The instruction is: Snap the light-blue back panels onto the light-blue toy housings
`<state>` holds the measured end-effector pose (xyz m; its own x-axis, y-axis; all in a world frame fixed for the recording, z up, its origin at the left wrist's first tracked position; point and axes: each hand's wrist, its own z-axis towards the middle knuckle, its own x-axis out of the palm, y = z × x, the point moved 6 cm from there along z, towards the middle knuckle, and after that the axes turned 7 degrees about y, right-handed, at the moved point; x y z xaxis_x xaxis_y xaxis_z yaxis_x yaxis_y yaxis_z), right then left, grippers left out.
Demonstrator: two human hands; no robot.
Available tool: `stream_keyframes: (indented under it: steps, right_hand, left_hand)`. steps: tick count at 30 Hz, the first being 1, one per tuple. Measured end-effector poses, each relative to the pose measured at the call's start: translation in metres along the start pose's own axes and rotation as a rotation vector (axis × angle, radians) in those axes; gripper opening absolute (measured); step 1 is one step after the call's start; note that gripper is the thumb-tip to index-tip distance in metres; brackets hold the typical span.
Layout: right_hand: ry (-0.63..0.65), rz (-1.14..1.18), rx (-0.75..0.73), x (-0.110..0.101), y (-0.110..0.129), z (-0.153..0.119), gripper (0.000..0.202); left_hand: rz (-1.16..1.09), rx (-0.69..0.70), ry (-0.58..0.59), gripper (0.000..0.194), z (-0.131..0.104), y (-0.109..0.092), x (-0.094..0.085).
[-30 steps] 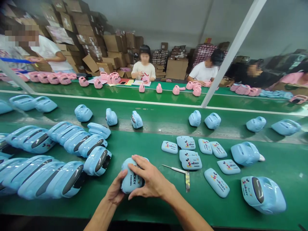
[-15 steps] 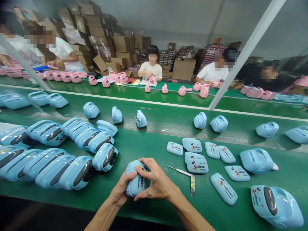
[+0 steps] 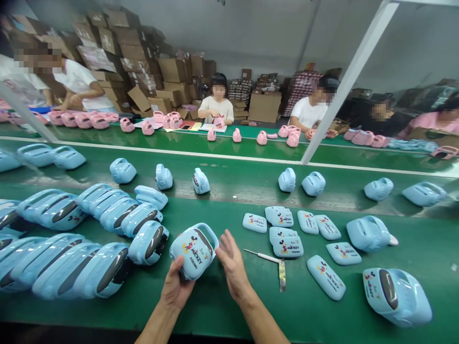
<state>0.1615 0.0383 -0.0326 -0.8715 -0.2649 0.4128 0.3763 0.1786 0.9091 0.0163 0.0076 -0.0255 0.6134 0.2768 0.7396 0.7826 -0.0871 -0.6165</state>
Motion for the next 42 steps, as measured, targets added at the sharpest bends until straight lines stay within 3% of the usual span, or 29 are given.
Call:
stream_keyframes:
  steps: [3, 5, 8, 13, 18, 22, 31, 38, 42]
  right_hand:
    - [0.159, 0.211, 0.184, 0.012, -0.014, -0.001, 0.08]
    - [0.16, 0.2, 0.126, 0.005, -0.007, 0.006, 0.089]
    - [0.128, -0.03, -0.06, -0.014, 0.012, 0.017, 0.104]
    - [0.227, -0.517, -0.184, -0.024, 0.021, 0.025, 0.084]
    - [0.28, -0.577, -0.161, -0.019, 0.021, 0.025, 0.089]
    - [0.261, -0.587, -0.18, -0.02, 0.025, 0.029, 0.081]
    - [0.318, -0.458, -0.163, -0.016, 0.019, 0.034, 0.077]
    - [0.157, -0.291, -0.162, -0.011, 0.013, 0.036, 0.066]
    - [0.007, 0.039, -0.1, -0.008, 0.011, 0.034, 0.05]
  left_hand:
    - [0.24, 0.059, 0.13, 0.093, 0.01, -0.011, -0.001]
    - [0.426, 0.037, 0.266, 0.098, 0.019, -0.017, -0.002]
    - [0.684, -0.018, 0.416, 0.105, 0.032, -0.025, -0.004]
    - [1.087, 0.02, 0.437, 0.076, 0.04, -0.033, -0.001]
    - [1.177, 0.055, 0.46, 0.083, 0.038, -0.032, 0.002]
    - [1.278, 0.114, 0.444, 0.078, 0.037, -0.035, 0.006]
    - [1.298, 0.151, 0.433, 0.075, 0.036, -0.034, 0.005]
    - [1.106, 0.101, 0.42, 0.096, 0.037, -0.027, -0.002]
    - [0.815, 0.126, 0.35, 0.104, 0.036, -0.026, -0.002]
